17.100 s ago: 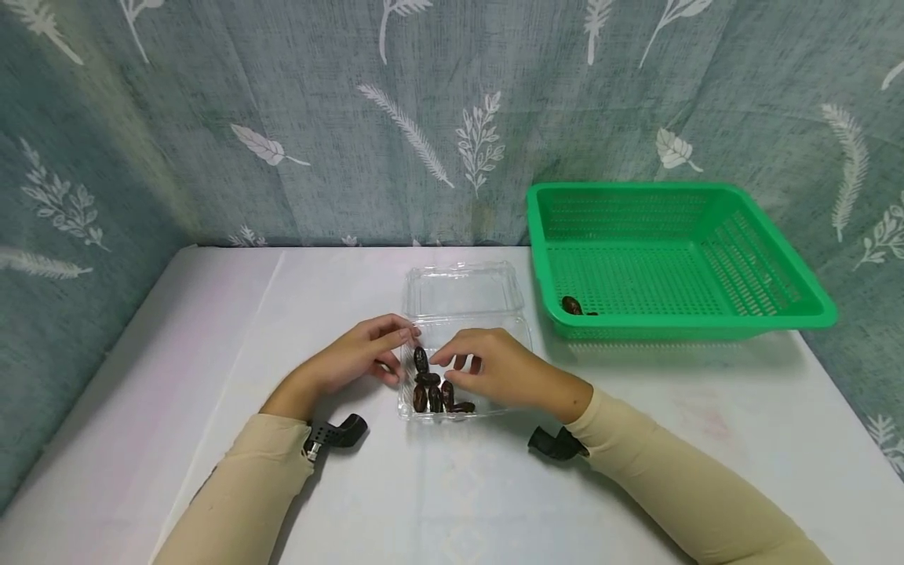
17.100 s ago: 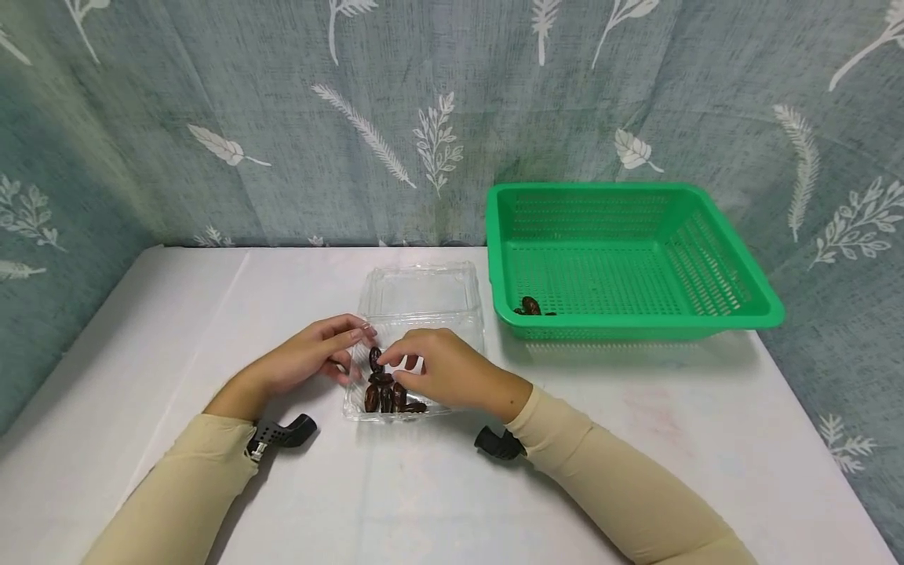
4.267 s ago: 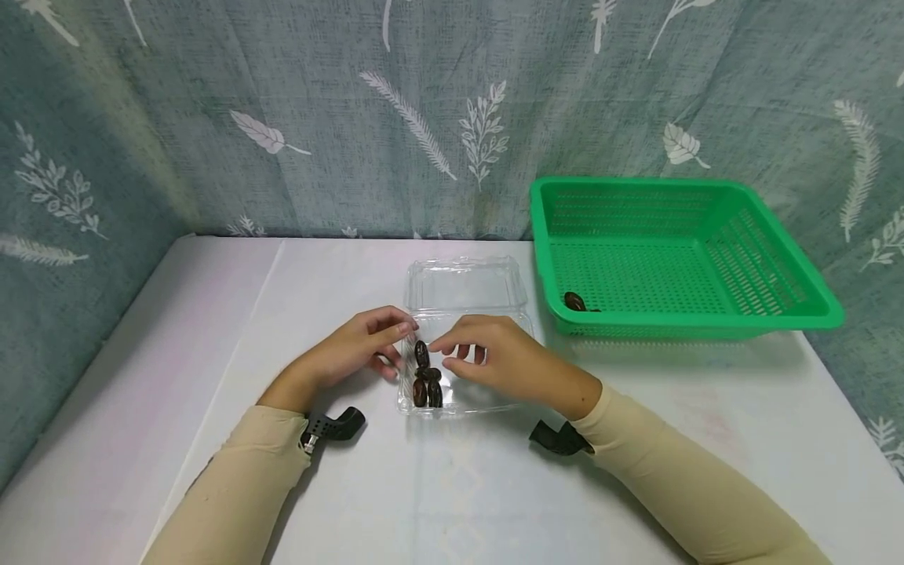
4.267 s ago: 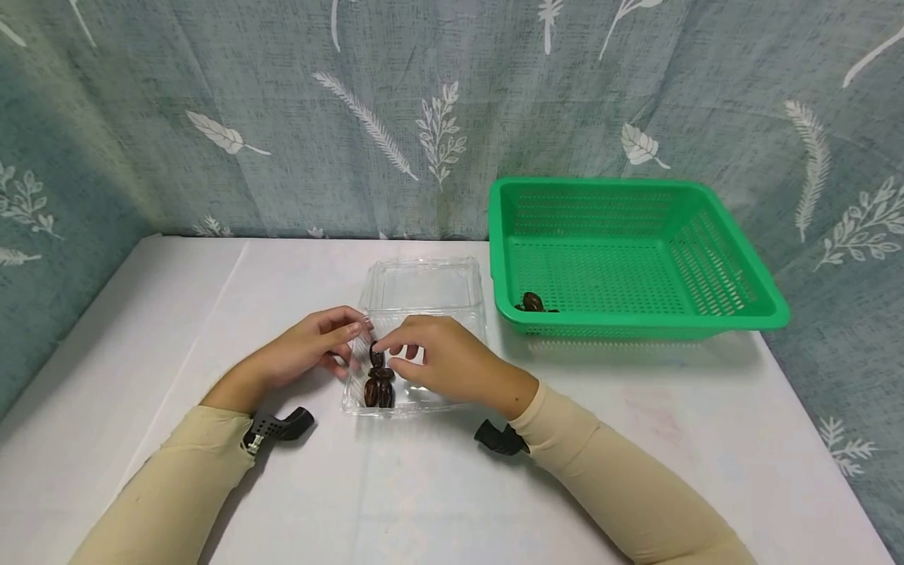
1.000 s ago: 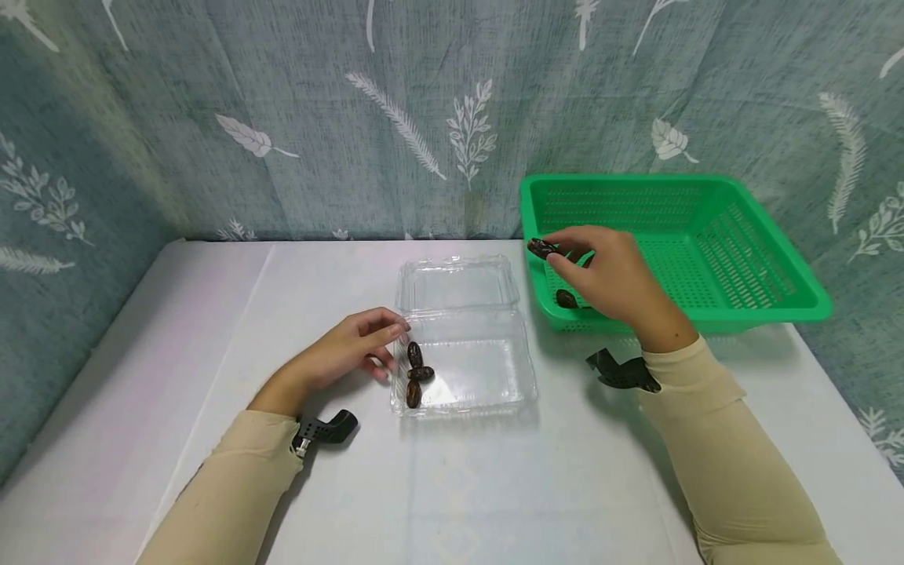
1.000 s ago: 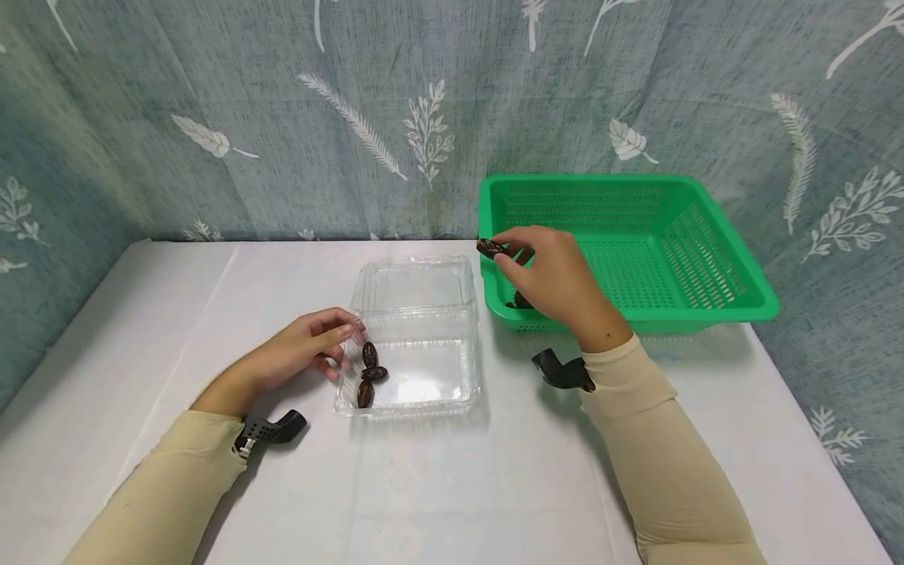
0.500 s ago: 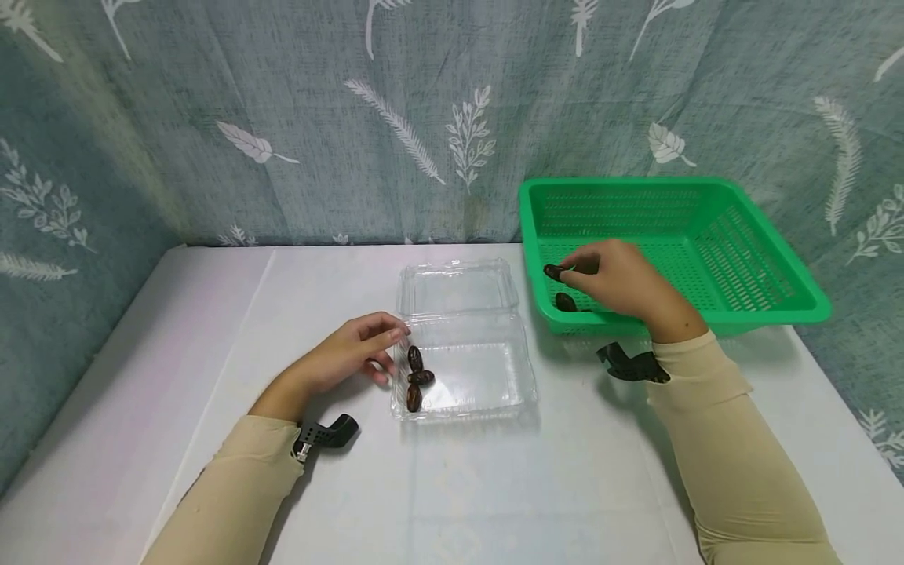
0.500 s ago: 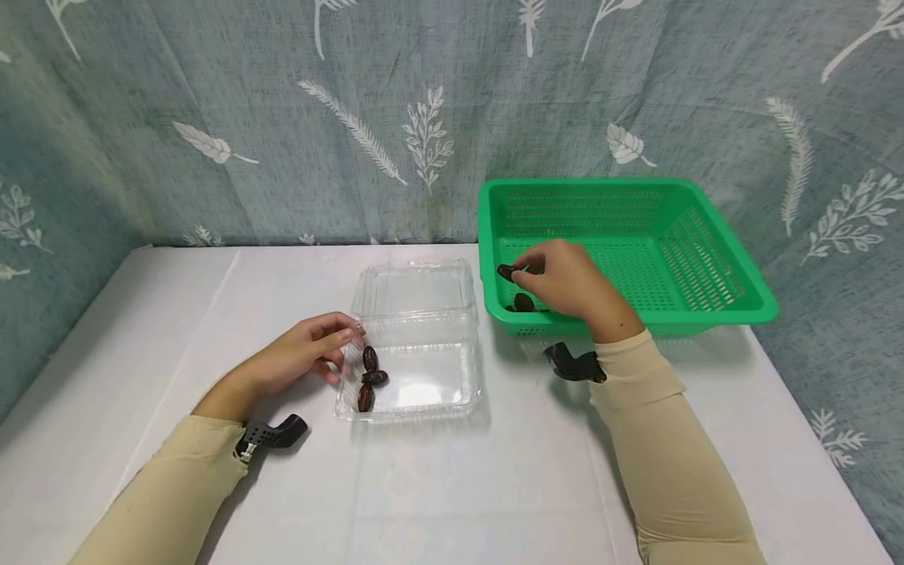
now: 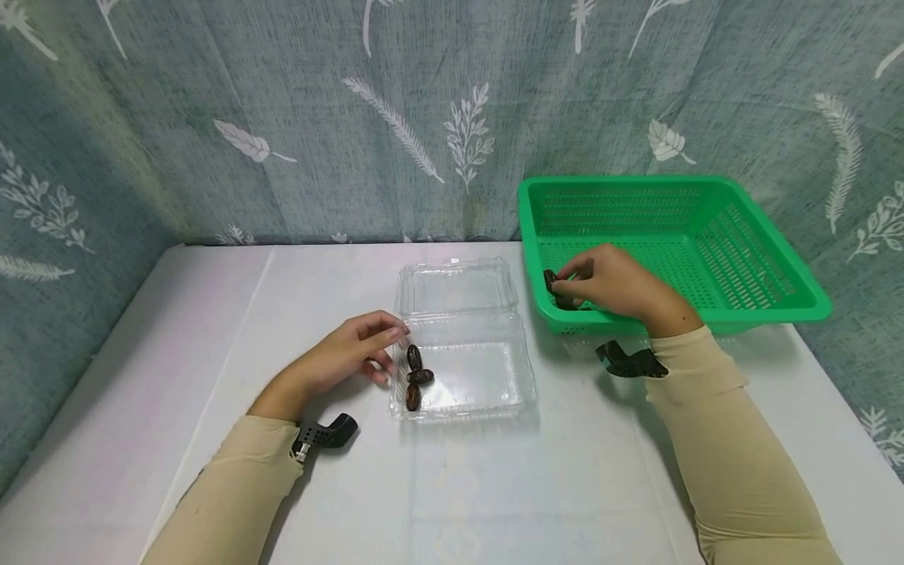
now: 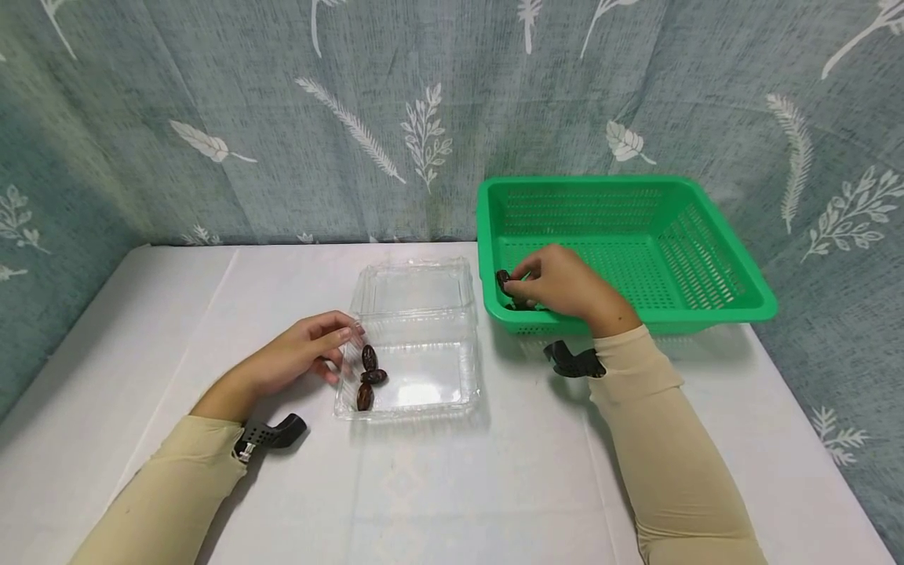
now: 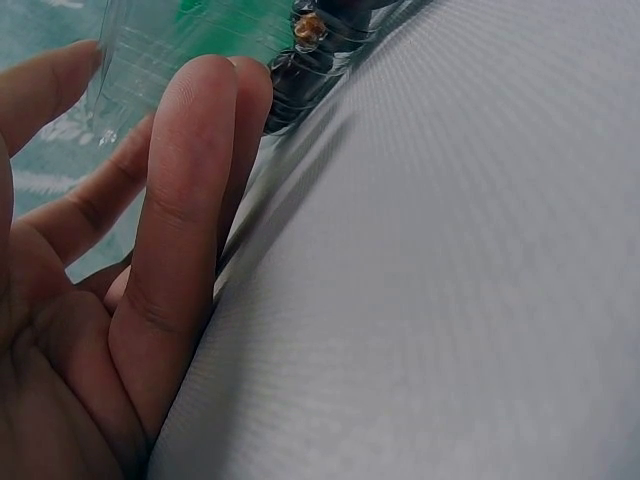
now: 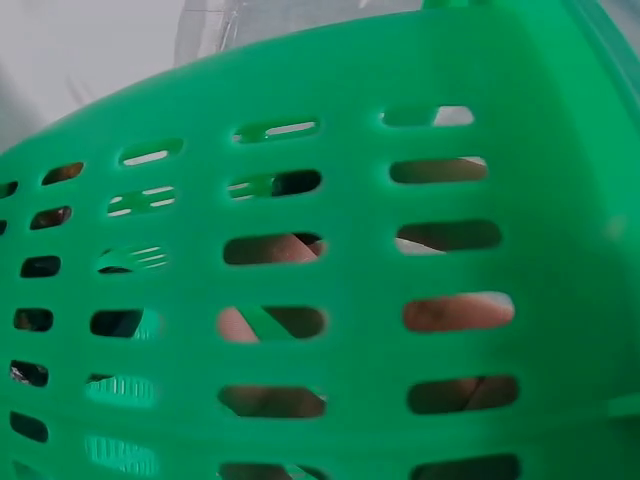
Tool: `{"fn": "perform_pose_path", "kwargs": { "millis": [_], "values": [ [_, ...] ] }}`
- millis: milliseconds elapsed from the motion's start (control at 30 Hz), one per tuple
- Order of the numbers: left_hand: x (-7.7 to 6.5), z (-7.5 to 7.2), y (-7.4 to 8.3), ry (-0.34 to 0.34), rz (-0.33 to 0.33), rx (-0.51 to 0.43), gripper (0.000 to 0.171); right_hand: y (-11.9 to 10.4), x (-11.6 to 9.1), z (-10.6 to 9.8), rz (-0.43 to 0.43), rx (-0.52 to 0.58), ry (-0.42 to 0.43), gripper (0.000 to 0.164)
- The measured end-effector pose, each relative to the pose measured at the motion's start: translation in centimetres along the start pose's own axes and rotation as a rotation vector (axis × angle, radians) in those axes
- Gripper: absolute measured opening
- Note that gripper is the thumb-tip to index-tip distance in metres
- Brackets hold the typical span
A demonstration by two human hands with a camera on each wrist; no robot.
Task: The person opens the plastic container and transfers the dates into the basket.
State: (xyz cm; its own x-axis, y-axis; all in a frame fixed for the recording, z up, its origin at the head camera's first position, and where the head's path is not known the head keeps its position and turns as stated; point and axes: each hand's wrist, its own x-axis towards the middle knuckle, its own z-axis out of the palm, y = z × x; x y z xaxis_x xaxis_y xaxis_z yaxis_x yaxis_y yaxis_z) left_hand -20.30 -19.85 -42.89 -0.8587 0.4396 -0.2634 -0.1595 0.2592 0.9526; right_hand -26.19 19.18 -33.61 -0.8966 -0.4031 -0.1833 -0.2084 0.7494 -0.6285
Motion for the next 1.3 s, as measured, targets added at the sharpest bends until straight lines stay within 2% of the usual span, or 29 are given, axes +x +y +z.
{"fn": "perform_pose_path", "kwargs": {
  "millis": [533,867,1067,1167,1300],
  "values": [
    [-0.2,-0.2,0.0,0.004,0.005,0.006,0.044,-0.4,0.2,0.2,0.015,-0.027,-0.017,0.037],
    [-0.4,-0.2,0.0,0.004,0.004,0.001,0.042,-0.4,0.3,0.3,0.021,-0.057,0.001,0.04],
    [-0.3,-0.1,0.1,0.0,0.002,0.001,0.043,-0.9,-0.1,0.5,-0.043,-0.094,0.122,0.038],
    [-0.2,-0.1,0.1,-0.006,-0.001,0.003,0.043,-1.5,-0.5,0.8,-0.088,-0.077,0.212,0.036],
    [-0.2,-0.1,0.3,-0.009,0.0,-0.002,0.043,-2.8,-1.1,1.4,-0.197,-0.055,0.369,0.032]
  ]
}}
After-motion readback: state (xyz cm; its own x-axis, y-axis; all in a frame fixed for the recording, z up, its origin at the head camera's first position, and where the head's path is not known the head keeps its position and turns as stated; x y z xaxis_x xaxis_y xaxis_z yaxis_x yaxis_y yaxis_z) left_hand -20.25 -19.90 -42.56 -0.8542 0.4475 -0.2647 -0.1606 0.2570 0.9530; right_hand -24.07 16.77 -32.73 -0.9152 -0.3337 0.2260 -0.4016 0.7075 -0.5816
